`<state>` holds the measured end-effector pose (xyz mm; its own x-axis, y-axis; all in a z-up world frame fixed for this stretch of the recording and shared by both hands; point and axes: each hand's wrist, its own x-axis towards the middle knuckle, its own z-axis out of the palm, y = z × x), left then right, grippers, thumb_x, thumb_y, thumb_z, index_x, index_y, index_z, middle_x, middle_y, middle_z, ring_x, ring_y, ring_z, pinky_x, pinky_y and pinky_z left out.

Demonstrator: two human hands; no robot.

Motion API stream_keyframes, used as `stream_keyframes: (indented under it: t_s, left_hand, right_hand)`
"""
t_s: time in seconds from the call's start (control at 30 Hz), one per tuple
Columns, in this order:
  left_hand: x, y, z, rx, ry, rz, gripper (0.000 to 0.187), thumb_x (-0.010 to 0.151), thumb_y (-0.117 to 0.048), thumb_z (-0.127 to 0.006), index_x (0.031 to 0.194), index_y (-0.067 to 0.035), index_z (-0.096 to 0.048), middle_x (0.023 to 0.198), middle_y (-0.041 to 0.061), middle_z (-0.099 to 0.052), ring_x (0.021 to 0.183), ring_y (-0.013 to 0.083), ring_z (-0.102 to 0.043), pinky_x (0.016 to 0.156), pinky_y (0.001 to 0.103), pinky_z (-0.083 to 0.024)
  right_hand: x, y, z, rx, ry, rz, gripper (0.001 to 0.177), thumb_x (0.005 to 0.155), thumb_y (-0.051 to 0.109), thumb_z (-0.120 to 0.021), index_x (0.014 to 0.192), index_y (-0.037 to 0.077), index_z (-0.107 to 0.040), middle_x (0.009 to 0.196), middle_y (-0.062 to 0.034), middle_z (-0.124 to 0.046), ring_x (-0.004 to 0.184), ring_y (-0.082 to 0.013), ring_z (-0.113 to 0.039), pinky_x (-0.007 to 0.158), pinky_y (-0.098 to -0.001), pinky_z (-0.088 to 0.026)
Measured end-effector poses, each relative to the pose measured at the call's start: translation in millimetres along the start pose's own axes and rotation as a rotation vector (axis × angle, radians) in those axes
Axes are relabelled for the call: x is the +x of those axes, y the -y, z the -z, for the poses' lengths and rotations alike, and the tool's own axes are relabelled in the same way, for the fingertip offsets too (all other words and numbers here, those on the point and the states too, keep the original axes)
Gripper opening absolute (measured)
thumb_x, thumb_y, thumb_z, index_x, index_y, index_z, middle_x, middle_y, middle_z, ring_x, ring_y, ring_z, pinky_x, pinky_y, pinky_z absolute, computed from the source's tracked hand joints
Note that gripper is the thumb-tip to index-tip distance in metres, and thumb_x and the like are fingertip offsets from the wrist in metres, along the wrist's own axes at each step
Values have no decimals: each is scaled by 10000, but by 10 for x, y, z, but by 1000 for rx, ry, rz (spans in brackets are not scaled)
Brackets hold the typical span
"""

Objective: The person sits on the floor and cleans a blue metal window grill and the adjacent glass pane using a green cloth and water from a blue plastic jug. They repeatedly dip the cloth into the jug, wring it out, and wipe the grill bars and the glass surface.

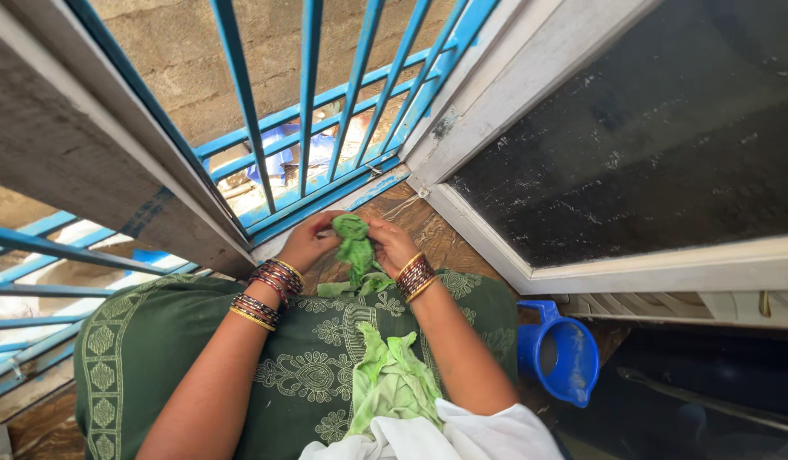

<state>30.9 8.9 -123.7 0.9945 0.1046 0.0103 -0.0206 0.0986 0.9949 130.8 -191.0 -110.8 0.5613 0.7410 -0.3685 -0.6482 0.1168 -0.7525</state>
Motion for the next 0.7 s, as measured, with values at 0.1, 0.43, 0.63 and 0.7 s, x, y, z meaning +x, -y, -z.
stream_keyframes:
  t_s: [0.1,0.43,0.63,0.7]
  left_hand:
    - [-31,-46,-43,115,-132,72,396,800,-132,-791,1171,-53,-675,1064,7,-704,979,116,-664,828,306,-559]
    - [33,-1,129,-200,-338,115,217,910,-227,-742,1011,-49,-667,929,9,-698,822,70,-650,731,244,-555]
    - [25,97,111,-64,-373,94,258,967,-253,-754,1015,-18,-660,894,21,-680,789,71,-604,698,259,-521]
    - [37,151,125,-311,-330,10,248,1022,-253,-707,1073,-17,-652,962,-10,-695,841,49,-631,747,243,-538]
  right_hand:
    - [57,-71,27,-48,-59,75,263,1033,99,-516,1203,-21,-677,1077,-90,-744,954,-155,-698,850,-295,-566]
    - [348,30,336,-372,-218,32,247,1007,313,-577,960,92,-677,958,-37,-747,905,-145,-722,806,-325,-597]
    - [276,-90,-73,-690,81,63,271,926,206,-725,1160,83,-668,1088,-71,-726,1005,-147,-687,892,-357,-573]
    - [265,-8,-42,-488,55,7,275,949,193,-699,1186,54,-682,1072,-86,-731,964,-169,-704,870,-368,-600]
